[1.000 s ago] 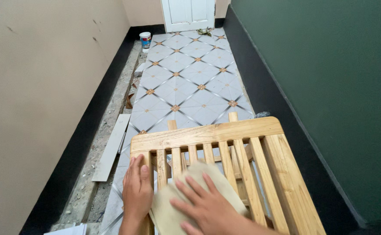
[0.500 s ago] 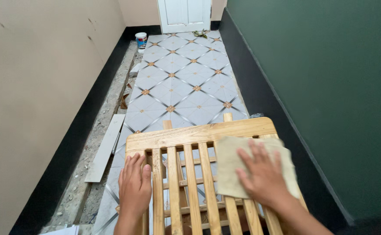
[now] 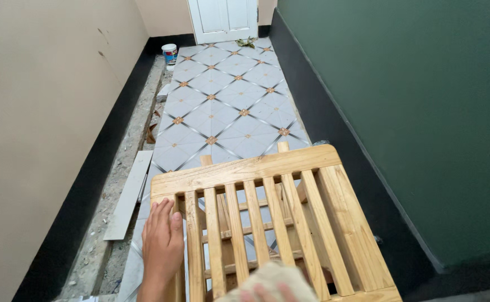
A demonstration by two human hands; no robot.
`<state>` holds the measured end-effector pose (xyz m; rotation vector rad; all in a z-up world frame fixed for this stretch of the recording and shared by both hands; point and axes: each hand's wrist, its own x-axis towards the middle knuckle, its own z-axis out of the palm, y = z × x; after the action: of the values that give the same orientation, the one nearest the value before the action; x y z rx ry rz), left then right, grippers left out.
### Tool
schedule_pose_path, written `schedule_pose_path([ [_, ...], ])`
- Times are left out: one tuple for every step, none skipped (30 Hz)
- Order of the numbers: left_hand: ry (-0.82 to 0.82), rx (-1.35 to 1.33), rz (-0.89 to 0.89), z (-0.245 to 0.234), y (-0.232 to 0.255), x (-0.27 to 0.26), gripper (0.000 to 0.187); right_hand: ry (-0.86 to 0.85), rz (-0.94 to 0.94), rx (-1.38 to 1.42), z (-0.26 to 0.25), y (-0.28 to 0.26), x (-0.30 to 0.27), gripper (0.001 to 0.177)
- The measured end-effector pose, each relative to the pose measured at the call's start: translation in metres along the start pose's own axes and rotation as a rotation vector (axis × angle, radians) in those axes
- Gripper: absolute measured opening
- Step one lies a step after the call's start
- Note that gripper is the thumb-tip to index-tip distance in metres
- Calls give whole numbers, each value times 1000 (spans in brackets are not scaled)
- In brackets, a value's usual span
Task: The person sands the surface of a light-colored wooden stool using a sanding block. They systematically rub the block across the top frame and the vertical slats of the stool seat, moving from one side to the other to smooth the wood.
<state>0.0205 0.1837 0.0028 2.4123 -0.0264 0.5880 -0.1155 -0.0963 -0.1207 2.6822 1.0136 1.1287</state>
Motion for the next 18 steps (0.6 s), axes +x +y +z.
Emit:
schedule_pose_path([
  [0,-6,-3,0,0,-1,51,-44,24,-9,-9,23,-23,61],
  [2,-14,1,0,1,-1,51,-81,63,-34,-22,52,-43,61],
  [4,-22,5,-2,1,-1,51,-117,108,-59,-38,82,-58,62],
  [6,-29,8,-1,2,-1,51,-151,157,-83,-53,109,-69,62],
  [-1,-30,8,1,3,2,51,-182,210,-100,-68,131,-73,63],
  [-4,-25,2,0,2,2,51,-219,261,-89,-79,147,-72,63],
  [-7,-19,-4,-1,2,1,51,-261,311,-76,-86,160,-65,64],
  [-14,-36,-23,-2,1,0,52,-313,373,-44,-91,165,-56,65],
  [-21,-53,-42,-2,1,-1,52,-369,430,-10,-93,168,-44,65],
  [-21,-69,-54,-2,2,1,53,-410,474,24,-89,172,-25,66],
  [-23,-85,-67,-3,4,2,53,-475,525,68,-84,175,-4,65],
  [-19,-99,-84,-4,5,2,54,-534,530,91,-77,178,21,67],
  [-16,-114,-102,-5,6,1,54,-592,534,115,-69,179,47,69],
  [8,-156,-112,-7,6,0,55,-651,536,138,-60,178,74,71],
  [32,-197,-121,-7,6,1,56,-635,541,170,-52,175,100,71],
  [55,-240,-130,-8,6,1,56,-620,547,200,-43,170,126,70],
  [97,-280,-150,-9,5,2,56,-645,565,225,-33,167,152,68],
  [137,-318,-168,-9,3,3,56,-670,586,252,-22,162,177,66],
])
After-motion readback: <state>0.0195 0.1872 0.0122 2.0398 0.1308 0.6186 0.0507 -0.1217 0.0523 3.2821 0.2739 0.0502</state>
